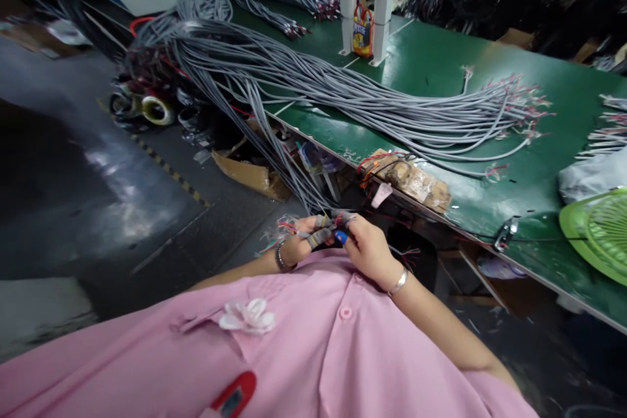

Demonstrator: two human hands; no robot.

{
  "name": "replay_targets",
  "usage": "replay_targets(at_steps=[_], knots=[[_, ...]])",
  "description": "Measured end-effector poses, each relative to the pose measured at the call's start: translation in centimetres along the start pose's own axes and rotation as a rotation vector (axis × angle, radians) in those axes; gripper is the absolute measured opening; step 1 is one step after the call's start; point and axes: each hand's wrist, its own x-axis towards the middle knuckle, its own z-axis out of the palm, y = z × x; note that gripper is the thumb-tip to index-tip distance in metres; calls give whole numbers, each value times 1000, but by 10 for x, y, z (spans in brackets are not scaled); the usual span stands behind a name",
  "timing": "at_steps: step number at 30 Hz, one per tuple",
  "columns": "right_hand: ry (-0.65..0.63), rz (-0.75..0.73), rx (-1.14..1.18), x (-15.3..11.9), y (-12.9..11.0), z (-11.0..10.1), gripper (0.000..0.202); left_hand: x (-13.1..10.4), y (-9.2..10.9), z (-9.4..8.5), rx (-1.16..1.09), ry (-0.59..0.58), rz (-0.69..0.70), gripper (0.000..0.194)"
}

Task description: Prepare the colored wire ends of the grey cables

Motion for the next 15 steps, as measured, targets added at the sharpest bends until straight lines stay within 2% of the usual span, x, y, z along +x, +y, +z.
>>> replay_targets(at_steps=[2,5,8,10,12,15], knots=[[-54,-56,-74,2,0,-5,21,3,2,-5,-35,-102,-12,41],[-174,-50,-16,0,-1,-16,16,10,8,-11,-121,-358,-52,46],[-289,56,245,-6,6,-24,14,19,14,-11,-94,-598,-102,44],[-300,214,471,-12,16,-28,20,24,20,-9,-67,-648,-96,42],[-177,399,671,-18,31,-32,25,29,25,-7,-53,-620,-35,40],[221,603,897,-24,54,-40,31,35,31,-8,55,-484,163,34]])
